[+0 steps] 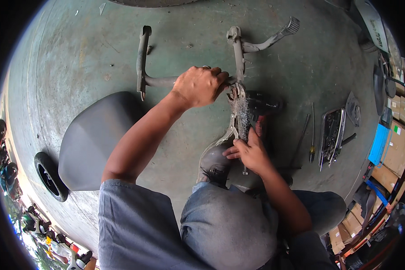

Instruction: The person uses an impact wrench to remove a bolt from a metal motorcycle frame component while holding it steady with pliers, then moves to a workbench and swaps the battery on the impact wrench.

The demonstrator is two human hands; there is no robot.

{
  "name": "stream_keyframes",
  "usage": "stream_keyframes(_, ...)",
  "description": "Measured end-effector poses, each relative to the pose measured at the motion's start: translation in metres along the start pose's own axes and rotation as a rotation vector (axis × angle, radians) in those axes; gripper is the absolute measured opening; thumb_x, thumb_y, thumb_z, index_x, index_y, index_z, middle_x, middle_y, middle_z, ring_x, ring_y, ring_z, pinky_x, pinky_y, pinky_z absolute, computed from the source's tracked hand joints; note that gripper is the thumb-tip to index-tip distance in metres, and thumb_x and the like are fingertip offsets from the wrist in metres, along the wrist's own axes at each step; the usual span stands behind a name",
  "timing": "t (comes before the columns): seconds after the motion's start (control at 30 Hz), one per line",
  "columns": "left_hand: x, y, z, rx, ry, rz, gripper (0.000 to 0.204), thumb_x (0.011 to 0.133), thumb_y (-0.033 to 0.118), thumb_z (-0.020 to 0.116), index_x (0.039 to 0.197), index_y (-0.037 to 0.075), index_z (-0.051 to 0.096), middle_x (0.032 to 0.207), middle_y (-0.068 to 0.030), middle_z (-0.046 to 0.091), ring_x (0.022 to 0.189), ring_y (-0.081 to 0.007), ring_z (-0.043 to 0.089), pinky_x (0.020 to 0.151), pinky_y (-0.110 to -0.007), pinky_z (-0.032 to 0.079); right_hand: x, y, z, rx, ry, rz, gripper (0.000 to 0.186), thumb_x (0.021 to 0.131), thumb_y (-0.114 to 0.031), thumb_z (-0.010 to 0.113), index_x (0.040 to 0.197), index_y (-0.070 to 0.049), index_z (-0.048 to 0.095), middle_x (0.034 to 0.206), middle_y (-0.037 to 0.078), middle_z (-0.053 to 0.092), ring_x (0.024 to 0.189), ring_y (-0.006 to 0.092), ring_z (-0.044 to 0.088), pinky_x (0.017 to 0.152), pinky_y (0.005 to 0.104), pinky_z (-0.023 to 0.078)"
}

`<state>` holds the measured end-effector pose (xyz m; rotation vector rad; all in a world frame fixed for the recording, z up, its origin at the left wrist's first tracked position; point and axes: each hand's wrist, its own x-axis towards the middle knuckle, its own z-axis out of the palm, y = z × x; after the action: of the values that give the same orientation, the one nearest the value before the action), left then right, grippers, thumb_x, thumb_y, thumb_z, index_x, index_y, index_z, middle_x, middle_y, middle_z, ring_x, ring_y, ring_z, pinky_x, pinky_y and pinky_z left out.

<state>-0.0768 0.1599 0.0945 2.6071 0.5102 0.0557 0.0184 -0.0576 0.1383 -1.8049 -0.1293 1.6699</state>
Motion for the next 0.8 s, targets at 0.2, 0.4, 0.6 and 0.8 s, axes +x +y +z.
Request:
stream_keyframes(0.2, 0.019, 0.018, -0.046, -0.030, 0.057, -0.027, 0.027, 0.091, 0.027, 0.055, 0.112, 0.010, 0.060, 0.083, -0.0129, 0.067, 0.072, -0.0337, 0.065, 0.064, -0.043, 0.053, -0.041, -0.069, -0.031, 0.112, -0.158, -0.088, 0.046, 0.093, -0.001, 0.041, 0.138, -0.006, 0.030, 0.125, 0.022, 0.055, 0.082, 0.0324, 0.068, 0.066, 0.0407, 0.059)
stream_keyframes(0.4, 0.018, 0.029, -0.049, -0.165, 0.078, -0.012, 0.046, 0.087, 0.022, 0.060, 0.132, 0.018, 0.053, 0.088, -0.0146, 0.068, 0.074, -0.0343, 0.065, 0.066, -0.042, 0.053, -0.054, -0.092, -0.050, -0.100, -0.147, -0.008, 0.056, 0.090, 0.002, 0.038, 0.143, -0.008, 0.023, 0.127, 0.021, 0.054, 0.080, 0.0359, 0.069, 0.063, 0.0427, 0.060)
stream_keyframes(0.6, 0.011, 0.027, -0.046, -0.149, 0.100, 0.039, 0.063, 0.076, 0.041, 0.071, 0.133, 0.020, 0.054, 0.090, -0.0130, 0.069, 0.077, -0.0337, 0.066, 0.069, -0.041, 0.055, -0.070, -0.135, -0.058, -0.350, -0.151, 0.143, 0.055, 0.091, -0.001, 0.039, 0.143, -0.009, 0.022, 0.125, 0.019, 0.056, 0.076, 0.0358, 0.069, 0.062, 0.0436, 0.060)
stream_keyframes(0.8, 0.025, 0.020, -0.049, -0.062, 0.144, -0.026, 0.075, 0.069, 0.069, 0.061, 0.127, 0.020, 0.059, 0.084, -0.0136, 0.069, 0.079, -0.0354, 0.066, 0.068, -0.042, 0.055, -0.078, -0.177, -0.039, -0.402, -0.054, 0.226, 0.052, 0.092, -0.003, 0.042, 0.142, -0.007, 0.027, 0.124, 0.021, 0.055, 0.076, 0.0358, 0.069, 0.061, 0.0413, 0.060)
